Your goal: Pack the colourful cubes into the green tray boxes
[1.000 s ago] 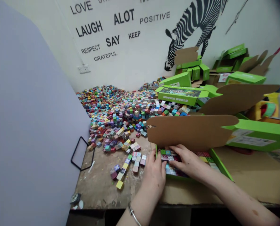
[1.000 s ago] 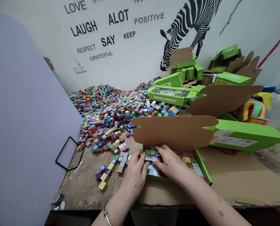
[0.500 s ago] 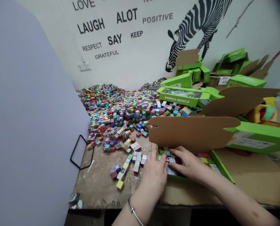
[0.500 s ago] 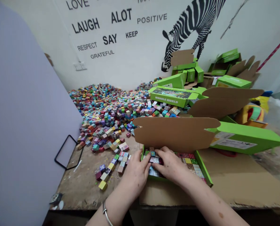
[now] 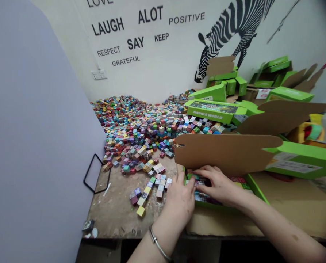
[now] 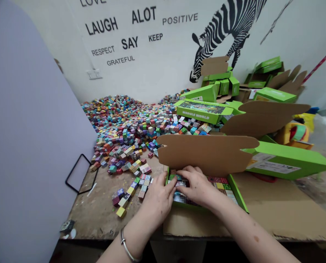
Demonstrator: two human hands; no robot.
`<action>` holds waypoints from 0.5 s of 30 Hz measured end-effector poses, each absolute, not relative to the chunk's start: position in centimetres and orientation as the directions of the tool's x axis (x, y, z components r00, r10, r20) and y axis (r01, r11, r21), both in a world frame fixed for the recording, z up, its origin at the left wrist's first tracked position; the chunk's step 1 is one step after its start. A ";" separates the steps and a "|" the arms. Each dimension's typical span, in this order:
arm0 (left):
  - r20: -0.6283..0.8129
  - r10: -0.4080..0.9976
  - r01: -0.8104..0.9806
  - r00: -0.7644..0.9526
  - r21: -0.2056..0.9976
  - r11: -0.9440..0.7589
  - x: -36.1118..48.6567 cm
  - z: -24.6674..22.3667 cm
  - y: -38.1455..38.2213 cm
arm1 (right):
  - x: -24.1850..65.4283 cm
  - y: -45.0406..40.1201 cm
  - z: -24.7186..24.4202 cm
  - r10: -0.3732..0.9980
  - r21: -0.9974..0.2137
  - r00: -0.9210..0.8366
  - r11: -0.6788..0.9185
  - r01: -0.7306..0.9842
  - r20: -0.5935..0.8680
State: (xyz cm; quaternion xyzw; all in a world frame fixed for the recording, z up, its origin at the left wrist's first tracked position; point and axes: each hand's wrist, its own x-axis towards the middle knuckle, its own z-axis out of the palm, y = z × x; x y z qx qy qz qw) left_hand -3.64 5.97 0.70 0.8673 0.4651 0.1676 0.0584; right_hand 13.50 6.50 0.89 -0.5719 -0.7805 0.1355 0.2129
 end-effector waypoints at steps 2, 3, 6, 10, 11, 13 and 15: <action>0.228 0.820 0.780 0.525 0.255 -0.571 -3.8 0.7 6.0 | 13.3 6.6 1.1 0.948 -0.491 -0.280 0.317 0.812 0.150; 0.225 0.819 0.779 0.528 0.254 -0.572 -3.8 0.6 6.0 | 13.3 6.6 1.2 0.948 -0.503 -0.288 0.316 0.805 0.135; 0.235 0.821 0.783 0.520 0.254 -0.568 -3.9 0.5 6.1 | 13.2 6.6 1.2 0.948 -0.505 -0.302 0.312 0.805 0.104; 0.305 0.816 0.776 0.490 0.273 -0.568 -3.7 -0.2 6.0 | 13.3 6.4 0.5 0.947 -0.472 -0.289 0.322 0.821 0.144; 0.326 0.816 0.778 0.477 0.276 -0.565 -3.7 -0.4 5.9 | 13.3 6.4 0.2 0.946 -0.460 -0.282 0.323 0.827 0.158; 0.350 0.813 0.776 0.466 0.280 -0.565 -3.7 -0.8 5.7 | 13.4 6.4 -0.2 0.947 -0.438 -0.268 0.319 0.840 0.175; 0.362 0.809 0.773 0.463 0.282 -0.568 -3.8 -1.1 5.3 | 13.4 6.4 -0.5 0.949 -0.414 -0.256 0.311 0.855 0.185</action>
